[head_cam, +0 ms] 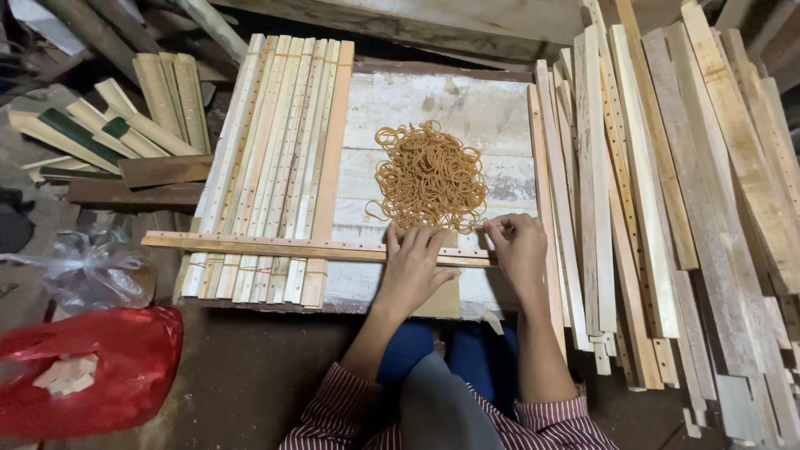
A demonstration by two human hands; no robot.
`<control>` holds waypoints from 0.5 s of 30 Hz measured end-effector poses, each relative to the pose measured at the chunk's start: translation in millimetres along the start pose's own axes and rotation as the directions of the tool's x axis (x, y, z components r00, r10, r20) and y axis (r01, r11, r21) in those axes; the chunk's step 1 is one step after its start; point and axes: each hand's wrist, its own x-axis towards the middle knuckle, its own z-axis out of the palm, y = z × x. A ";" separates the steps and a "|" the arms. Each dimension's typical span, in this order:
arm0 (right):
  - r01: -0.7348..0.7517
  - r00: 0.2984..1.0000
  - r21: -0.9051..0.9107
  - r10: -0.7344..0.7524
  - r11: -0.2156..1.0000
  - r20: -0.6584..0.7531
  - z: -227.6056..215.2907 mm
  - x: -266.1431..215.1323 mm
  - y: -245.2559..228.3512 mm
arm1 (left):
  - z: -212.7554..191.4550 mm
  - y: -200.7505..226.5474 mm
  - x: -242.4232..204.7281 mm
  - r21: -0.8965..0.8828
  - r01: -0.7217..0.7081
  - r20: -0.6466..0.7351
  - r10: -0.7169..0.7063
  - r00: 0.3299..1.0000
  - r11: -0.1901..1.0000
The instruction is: Assembling wooden frames by aligning slats and securing them with rubber bands
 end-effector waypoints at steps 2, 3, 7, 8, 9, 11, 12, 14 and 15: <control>0.097 0.993 -0.016 -0.098 0.995 -0.070 -6.7 -4.4 3.9 | 5.8 9.6 11.1 -0.006 -0.020 -0.035 0.020 0.999 1.000; 0.199 0.970 -0.037 -0.202 0.979 -0.135 -9.9 -6.7 5.6 | 8.6 14.6 15.9 -0.008 -0.035 -0.075 0.035 0.997 0.999; 0.247 0.967 0.147 -0.235 0.958 -0.096 -30.3 -11.6 -14.0 | 17.2 28.4 40.5 -0.082 -0.008 -0.121 -0.003 0.993 0.997; 0.164 0.986 0.300 -0.158 0.940 -0.046 -34.1 -15.1 -14.5 | 24.4 27.2 41.7 -0.141 0.001 -0.125 -0.019 0.992 0.990; 0.082 0.996 0.441 -0.094 0.894 0.006 -38.3 -12.6 -15.7 | 31.2 24.6 49.0 -0.196 0.002 -0.137 -0.029 0.990 0.981; 0.026 0.992 0.581 -0.092 0.814 0.084 -42.2 -15.0 -6.1 | 30.3 27.7 49.7 -0.230 0.017 -0.118 -0.046 0.992 0.973; -0.048 0.980 0.701 -0.102 0.711 0.171 -43.3 -19.1 -0.7 | 30.6 29.4 47.2 -0.263 0.043 -0.091 -0.069 0.994 0.964; -0.162 0.972 0.814 -0.052 0.558 0.229 -39.1 -32.8 0.7 | 31.7 33.5 41.4 -0.306 0.040 -0.025 -0.050 0.998 0.951; -0.252 0.959 0.890 -0.026 0.380 0.282 -37.4 -34.8 1.1 | 32.1 34.6 43.0 -0.346 0.032 0.022 -0.025 0.999 0.938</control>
